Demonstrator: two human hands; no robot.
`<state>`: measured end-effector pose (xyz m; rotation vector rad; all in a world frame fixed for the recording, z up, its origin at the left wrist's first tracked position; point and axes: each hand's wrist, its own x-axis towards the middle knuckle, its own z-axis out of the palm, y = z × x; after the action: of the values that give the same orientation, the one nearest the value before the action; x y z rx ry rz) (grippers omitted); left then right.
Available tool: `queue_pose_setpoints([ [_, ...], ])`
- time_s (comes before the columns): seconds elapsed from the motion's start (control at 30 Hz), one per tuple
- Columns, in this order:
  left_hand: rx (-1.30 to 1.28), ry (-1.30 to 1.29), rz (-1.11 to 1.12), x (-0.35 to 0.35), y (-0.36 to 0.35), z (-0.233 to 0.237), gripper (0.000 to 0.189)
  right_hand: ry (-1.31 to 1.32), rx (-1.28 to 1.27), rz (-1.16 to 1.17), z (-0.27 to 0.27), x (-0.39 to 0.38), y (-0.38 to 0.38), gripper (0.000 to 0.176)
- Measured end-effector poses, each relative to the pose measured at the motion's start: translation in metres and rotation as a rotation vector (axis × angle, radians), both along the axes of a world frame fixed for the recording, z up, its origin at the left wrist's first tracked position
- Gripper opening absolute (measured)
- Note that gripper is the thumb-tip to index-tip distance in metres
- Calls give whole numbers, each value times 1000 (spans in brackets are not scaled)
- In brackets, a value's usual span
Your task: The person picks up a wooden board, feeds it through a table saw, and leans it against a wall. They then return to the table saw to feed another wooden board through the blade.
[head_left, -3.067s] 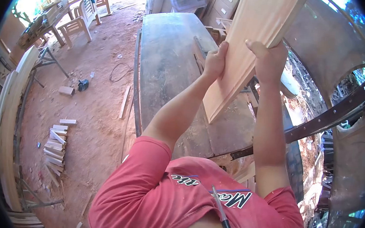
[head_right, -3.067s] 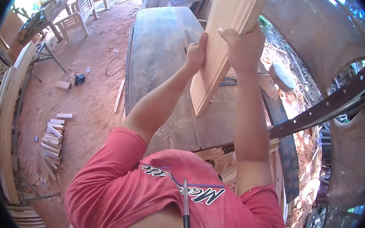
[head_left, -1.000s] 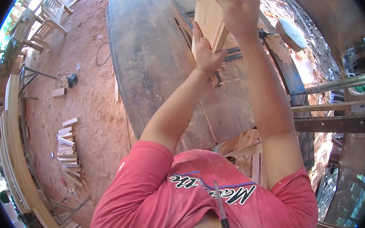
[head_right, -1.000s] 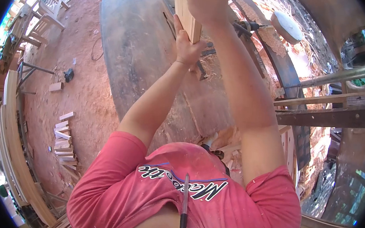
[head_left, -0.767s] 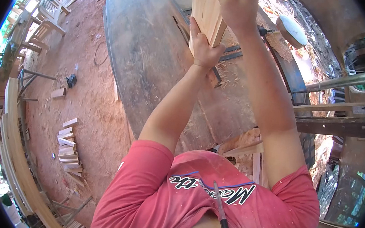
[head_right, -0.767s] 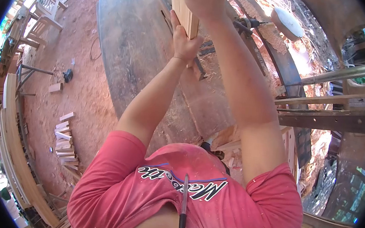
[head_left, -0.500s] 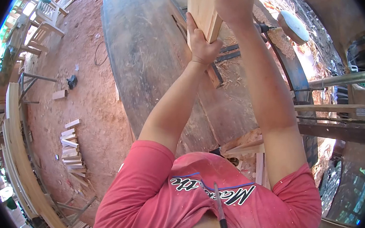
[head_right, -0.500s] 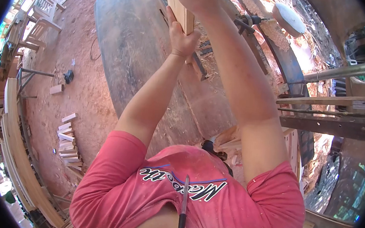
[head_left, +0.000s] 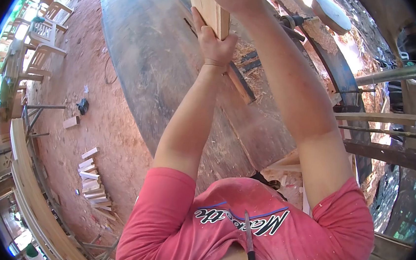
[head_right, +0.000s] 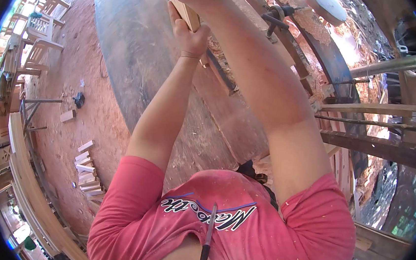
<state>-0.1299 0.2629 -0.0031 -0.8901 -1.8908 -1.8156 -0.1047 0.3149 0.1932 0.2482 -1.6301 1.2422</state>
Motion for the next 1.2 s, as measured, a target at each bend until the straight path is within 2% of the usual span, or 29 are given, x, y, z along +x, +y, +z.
queue_pose_setpoints([
  [0.3, 73, -11, -21, -32, 9, -10, 50, -28, -56, 3, -2, -26, 2, 57],
  [0.4, 95, -68, -30, -38, 11, -5, 51, -3, 2, -58, -4, -39, 7, 59],
  [0.63, 70, 7, 41, -60, 12, -7, 53, -42, 49, -28, -4, -62, 10, 61],
  [0.73, 69, -1, 53, -67, 15, -8, 52, -18, -23, 45, -7, -72, 10, 60],
  [0.9, 48, 33, 55, -89, 18, -15, 50, -110, 0, -44, -9, -86, 13, 60],
  [1.13, 66, -7, 49, -122, 23, -10, 50, -55, -15, 29, -10, -126, 17, 61],
  [1.2, 111, -28, 33, -139, 28, -13, 51, 13, 26, -90, -14, -144, 19, 59],
])
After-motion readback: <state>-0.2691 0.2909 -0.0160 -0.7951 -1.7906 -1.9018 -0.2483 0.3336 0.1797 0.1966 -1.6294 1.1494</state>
